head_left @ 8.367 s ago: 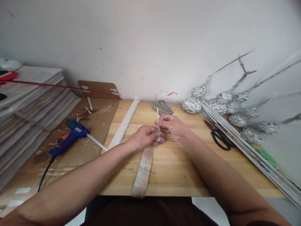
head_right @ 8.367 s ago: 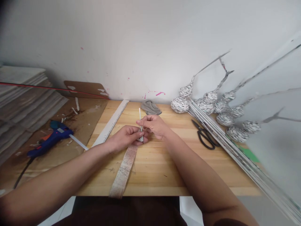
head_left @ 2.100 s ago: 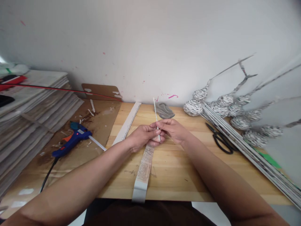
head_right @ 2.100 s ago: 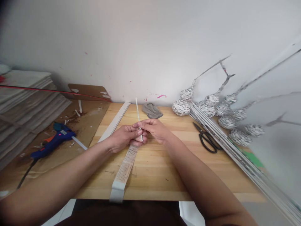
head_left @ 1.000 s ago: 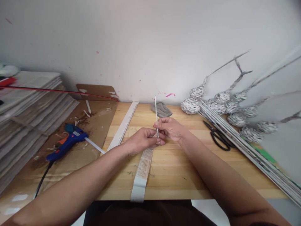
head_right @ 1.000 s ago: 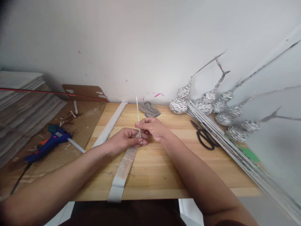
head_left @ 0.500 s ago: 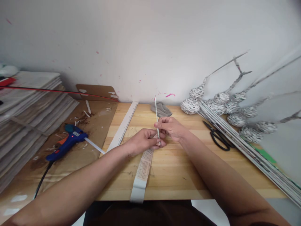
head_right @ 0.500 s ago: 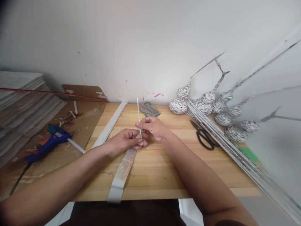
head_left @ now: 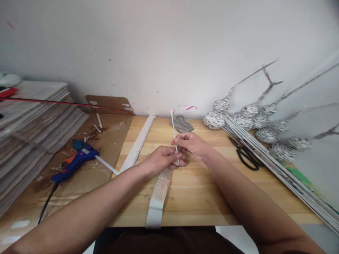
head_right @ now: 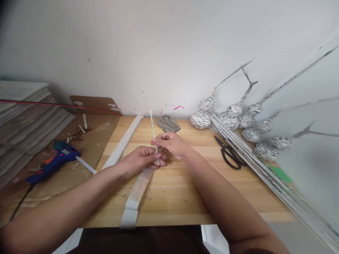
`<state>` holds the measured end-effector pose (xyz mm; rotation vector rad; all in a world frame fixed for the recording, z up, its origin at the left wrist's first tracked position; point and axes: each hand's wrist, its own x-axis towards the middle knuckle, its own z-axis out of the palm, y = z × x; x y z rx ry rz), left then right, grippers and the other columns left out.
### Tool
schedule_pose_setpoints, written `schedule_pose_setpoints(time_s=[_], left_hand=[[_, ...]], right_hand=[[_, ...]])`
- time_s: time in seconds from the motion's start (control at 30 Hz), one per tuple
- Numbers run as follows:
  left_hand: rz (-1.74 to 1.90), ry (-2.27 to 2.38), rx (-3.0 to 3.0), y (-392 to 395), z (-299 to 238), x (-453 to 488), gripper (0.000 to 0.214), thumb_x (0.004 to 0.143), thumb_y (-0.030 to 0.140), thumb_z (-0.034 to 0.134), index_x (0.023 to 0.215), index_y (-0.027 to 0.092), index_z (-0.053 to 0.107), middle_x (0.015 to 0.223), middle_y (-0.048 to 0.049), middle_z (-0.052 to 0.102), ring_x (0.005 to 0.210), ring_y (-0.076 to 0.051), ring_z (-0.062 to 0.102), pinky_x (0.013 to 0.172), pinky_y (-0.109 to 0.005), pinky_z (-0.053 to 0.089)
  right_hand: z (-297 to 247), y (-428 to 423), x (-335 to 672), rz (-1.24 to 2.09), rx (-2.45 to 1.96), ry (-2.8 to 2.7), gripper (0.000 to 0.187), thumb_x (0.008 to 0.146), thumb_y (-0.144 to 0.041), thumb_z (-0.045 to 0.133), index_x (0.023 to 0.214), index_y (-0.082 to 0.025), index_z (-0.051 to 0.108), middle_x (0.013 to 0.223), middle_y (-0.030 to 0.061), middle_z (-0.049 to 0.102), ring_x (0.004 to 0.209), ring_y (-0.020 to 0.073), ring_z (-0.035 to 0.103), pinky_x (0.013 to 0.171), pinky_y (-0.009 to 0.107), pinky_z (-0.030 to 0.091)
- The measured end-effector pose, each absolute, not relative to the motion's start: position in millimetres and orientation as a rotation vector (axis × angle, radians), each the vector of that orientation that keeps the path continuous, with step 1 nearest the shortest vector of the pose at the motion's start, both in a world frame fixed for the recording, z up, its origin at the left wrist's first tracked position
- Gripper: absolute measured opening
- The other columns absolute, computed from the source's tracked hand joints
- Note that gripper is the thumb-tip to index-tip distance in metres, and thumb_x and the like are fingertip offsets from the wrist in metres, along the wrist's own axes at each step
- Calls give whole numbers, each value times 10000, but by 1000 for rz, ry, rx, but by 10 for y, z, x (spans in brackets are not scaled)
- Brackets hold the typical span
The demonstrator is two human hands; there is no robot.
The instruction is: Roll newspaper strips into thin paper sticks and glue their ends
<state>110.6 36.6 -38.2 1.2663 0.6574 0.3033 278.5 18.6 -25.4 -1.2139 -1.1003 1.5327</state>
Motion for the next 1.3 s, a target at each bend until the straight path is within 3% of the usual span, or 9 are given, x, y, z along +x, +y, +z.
schedule_pose_setpoints(time_s=[0.1, 0.27, 0.47, 0.7, 0.83, 0.97, 1.03, 1.17, 1.3], left_hand=[[318, 656, 1242, 390, -389, 1101, 368, 763, 436, 695, 962, 126, 709, 897, -111, 736, 878, -180, 668, 813, -314, 506], [334, 670, 1237, 397, -387, 1104, 343, 776, 397, 689, 974, 118, 707, 909, -114, 735, 894, -178, 667, 831, -315, 505], [334, 626, 1235, 412, -385, 1099, 363, 776, 418, 682, 987, 125, 706, 913, -114, 735, 923, -189, 666, 836, -323, 505], [331, 648, 1219, 389, -367, 1098, 336, 760, 406, 699, 942, 123, 705, 866, -97, 735, 872, -175, 671, 801, -300, 509], [338, 611, 1190, 404, -373, 1086, 348, 789, 419, 671, 961, 118, 698, 874, -101, 730, 819, -158, 669, 751, -275, 506], [343, 595, 1158, 425, -353, 1075, 359, 801, 418, 662, 979, 107, 683, 876, -105, 719, 791, -158, 672, 703, -260, 500], [348, 605, 1149, 428, -341, 1075, 366, 793, 414, 672, 979, 99, 678, 868, -107, 716, 780, -162, 674, 689, -261, 501], [371, 607, 1121, 432, -331, 1077, 384, 770, 414, 697, 970, 88, 674, 870, -117, 714, 791, -173, 675, 685, -266, 507], [390, 601, 1106, 447, -327, 1075, 376, 766, 405, 704, 955, 81, 674, 849, -116, 711, 773, -167, 672, 678, -261, 505]], right_hand=[[-256, 188, 2798, 1589, -1167, -1167, 329, 682, -416, 768, 784, -117, 675, 565, -7, 611, 420, 63, 492, 399, 194, 337], [-288, 201, 2764, 1516, -1182, -1008, 335, 613, -362, 825, 607, -154, 562, 449, -52, 533, 354, 60, 441, 349, 190, 277], [-301, 191, 2797, 1632, -1098, -1145, 305, 717, -411, 745, 819, -134, 667, 556, -10, 612, 408, 83, 519, 389, 202, 344], [-323, 223, 2764, 1422, -1196, -1069, 337, 665, -435, 773, 633, -159, 582, 551, -21, 574, 420, 64, 442, 387, 204, 281], [-386, 333, 2947, 873, -1426, -1296, 414, 810, -542, 584, 941, -166, 697, 851, 62, 663, 710, 150, 578, 594, 256, 442], [-524, 546, 3211, 88, -1859, -1466, 656, 845, -481, 546, 1348, -65, 487, 1086, 192, 600, 980, 279, 573, 844, 385, 448], [-574, 669, 3272, -63, -2026, -1552, 683, 857, -446, 537, 1397, -45, 418, 1171, 237, 560, 1047, 314, 559, 863, 393, 435], [-600, 885, 3271, -91, -2139, -1689, 347, 890, -371, 494, 1079, -163, 699, 987, 150, 675, 895, 273, 623, 762, 335, 435], [-596, 973, 3293, -55, -2170, -1529, 429, 826, -538, 547, 830, -157, 743, 736, 105, 696, 706, 249, 620, 654, 321, 419]])
